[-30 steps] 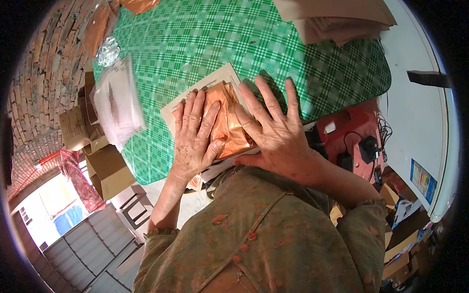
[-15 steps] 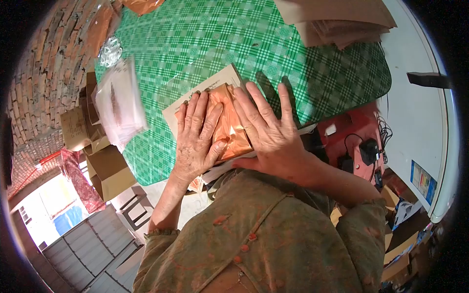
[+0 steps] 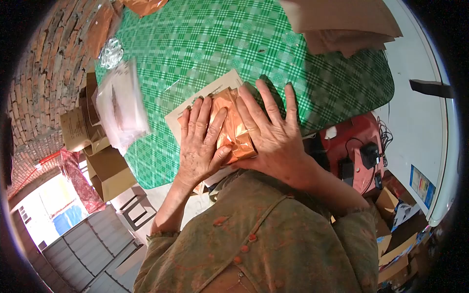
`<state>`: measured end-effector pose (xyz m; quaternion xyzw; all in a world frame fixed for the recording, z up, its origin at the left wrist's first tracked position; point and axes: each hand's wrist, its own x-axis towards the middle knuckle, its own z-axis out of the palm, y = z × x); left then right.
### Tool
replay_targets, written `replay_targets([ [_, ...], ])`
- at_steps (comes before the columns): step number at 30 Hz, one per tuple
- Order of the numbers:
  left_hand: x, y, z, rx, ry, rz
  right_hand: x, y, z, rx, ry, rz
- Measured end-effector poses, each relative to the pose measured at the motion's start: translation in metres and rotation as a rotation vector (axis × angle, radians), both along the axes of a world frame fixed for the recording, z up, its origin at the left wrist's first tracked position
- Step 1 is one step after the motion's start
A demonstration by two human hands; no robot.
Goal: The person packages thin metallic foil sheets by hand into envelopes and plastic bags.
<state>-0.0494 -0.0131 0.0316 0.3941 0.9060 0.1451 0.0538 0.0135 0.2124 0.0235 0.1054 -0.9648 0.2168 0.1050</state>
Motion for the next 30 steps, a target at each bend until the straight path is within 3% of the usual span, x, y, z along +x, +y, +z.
replay_targets([
  [30, 0.0009, -0.0041, -0.0045, 0.031, 0.014, 0.002, -0.0031, 0.0039, -0.0006, -0.049, 0.062, 0.044],
])
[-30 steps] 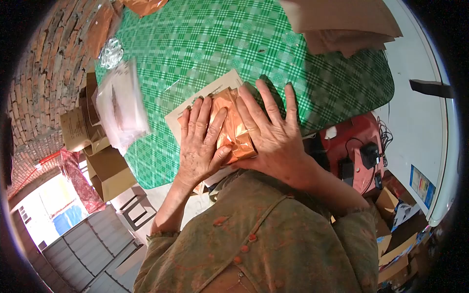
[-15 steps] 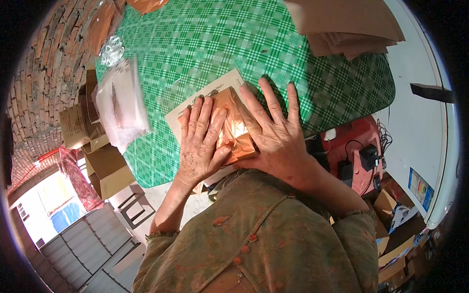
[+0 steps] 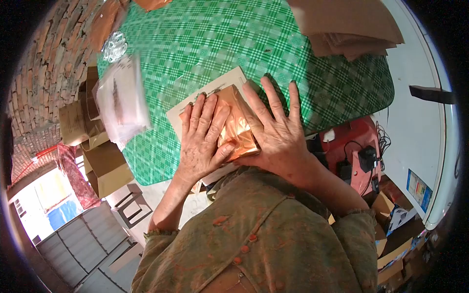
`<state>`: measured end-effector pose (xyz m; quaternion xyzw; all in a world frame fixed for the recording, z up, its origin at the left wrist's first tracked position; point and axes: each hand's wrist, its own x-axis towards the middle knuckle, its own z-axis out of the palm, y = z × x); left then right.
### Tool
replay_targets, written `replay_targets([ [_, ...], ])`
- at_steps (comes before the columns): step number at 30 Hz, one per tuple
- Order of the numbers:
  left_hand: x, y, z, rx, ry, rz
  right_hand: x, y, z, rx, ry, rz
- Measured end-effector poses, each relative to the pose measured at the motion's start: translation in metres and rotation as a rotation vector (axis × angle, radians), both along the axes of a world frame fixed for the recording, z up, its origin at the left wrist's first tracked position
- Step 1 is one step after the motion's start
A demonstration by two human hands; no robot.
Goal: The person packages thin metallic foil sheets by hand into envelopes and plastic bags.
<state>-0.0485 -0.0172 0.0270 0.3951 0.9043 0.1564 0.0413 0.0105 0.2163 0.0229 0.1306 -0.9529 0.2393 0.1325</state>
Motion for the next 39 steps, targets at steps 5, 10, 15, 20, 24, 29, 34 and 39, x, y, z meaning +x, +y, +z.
replay_targets([
  [5, 0.000, 0.003, 0.005, -0.052, 0.018, -0.019, -0.001, -0.001, 0.000, 0.025, -0.023, -0.006],
  [10, 0.002, 0.003, 0.008, -0.035, -0.008, 0.006, -0.001, -0.002, 0.004, 0.094, -0.105, 0.029],
  [15, 0.003, 0.002, 0.007, 0.008, -0.006, 0.011, 0.000, 0.000, 0.000, 0.175, -0.073, 0.055],
  [20, 0.003, 0.000, 0.005, 0.034, -0.007, 0.008, -0.002, 0.000, 0.004, 0.207, -0.121, 0.080],
  [24, 0.003, 0.001, 0.002, 0.049, 0.018, 0.006, 0.000, 0.004, 0.005, 0.222, -0.160, 0.088],
  [29, 0.003, 0.002, 0.004, 0.052, 0.016, 0.018, -0.001, 0.009, 0.002, 0.169, -0.105, 0.125],
  [34, 0.004, 0.002, 0.001, 0.043, 0.034, 0.015, 0.004, 0.015, 0.005, 0.203, -0.122, 0.132],
  [39, 0.002, 0.002, 0.000, 0.036, 0.040, -0.004, 0.006, 0.019, 0.003, 0.194, -0.119, 0.148],
])
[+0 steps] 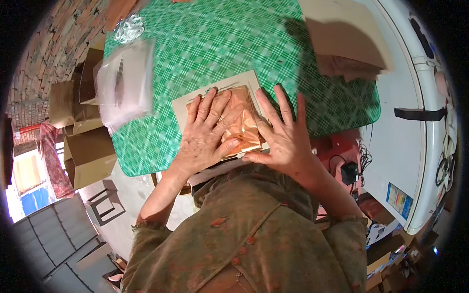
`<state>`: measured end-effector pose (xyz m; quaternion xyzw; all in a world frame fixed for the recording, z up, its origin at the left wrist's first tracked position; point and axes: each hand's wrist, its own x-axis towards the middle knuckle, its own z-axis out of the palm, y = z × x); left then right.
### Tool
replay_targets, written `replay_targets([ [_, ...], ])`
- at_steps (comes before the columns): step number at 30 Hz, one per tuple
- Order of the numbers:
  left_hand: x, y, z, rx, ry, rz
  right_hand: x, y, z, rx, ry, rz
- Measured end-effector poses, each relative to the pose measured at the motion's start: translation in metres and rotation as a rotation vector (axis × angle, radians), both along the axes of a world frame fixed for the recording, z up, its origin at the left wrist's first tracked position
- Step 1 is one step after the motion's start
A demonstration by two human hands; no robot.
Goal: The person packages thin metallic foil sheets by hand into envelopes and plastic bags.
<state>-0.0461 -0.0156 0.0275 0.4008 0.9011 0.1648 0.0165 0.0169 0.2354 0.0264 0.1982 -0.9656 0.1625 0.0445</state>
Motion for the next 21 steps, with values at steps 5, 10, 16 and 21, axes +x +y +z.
replay_targets([
  [5, 0.000, -0.003, 0.003, 0.036, -0.021, 0.003, 0.001, 0.000, -0.003, -0.044, 0.018, -0.009],
  [10, -0.002, -0.005, 0.029, -0.072, -0.007, 0.004, 0.001, 0.000, -0.007, -0.049, -0.001, -0.017],
  [16, -0.036, -0.005, 0.026, 0.146, -0.057, -0.148, 0.001, -0.001, -0.006, -0.032, -0.005, -0.028],
  [21, -0.044, 0.004, 0.001, 0.235, -0.113, -0.195, 0.000, -0.002, -0.004, -0.050, 0.005, -0.051],
])
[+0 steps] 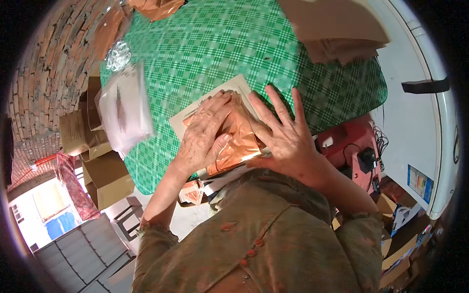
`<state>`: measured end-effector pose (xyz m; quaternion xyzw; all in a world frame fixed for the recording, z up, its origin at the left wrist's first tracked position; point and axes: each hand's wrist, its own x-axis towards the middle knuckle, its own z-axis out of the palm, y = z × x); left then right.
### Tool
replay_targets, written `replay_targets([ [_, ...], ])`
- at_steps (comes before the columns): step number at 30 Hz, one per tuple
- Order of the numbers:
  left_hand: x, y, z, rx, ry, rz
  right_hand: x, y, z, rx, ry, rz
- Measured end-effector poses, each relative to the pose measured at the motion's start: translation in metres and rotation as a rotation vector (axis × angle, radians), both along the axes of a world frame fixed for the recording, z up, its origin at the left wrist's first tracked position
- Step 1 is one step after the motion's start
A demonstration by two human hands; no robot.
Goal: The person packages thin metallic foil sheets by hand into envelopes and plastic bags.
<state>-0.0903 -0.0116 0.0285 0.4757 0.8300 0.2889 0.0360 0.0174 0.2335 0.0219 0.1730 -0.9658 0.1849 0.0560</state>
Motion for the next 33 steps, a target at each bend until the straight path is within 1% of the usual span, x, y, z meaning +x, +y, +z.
replay_targets([
  [3, 0.001, 0.001, -0.002, -0.013, 0.004, -0.018, 0.000, 0.000, 0.001, -0.028, -0.002, 0.000],
  [6, 0.000, 0.001, -0.001, -0.055, 0.069, -0.046, -0.001, -0.001, 0.004, -0.069, -0.008, -0.012],
  [9, 0.002, 0.002, -0.003, -0.081, 0.071, -0.023, -0.001, -0.002, 0.005, -0.056, 0.006, -0.017],
  [15, 0.002, 0.002, -0.003, -0.056, 0.041, -0.006, -0.002, -0.014, 0.012, -0.064, -0.067, -0.066],
  [18, 0.001, 0.002, -0.002, -0.052, 0.014, -0.017, -0.007, -0.017, 0.011, -0.064, -0.006, -0.076],
  [24, 0.000, 0.003, 0.001, -0.060, -0.026, -0.031, -0.012, -0.021, 0.008, -0.052, -0.023, -0.114],
  [33, 0.001, 0.003, 0.008, -0.082, -0.123, -0.026, -0.015, -0.018, 0.008, -0.045, -0.078, -0.092],
])
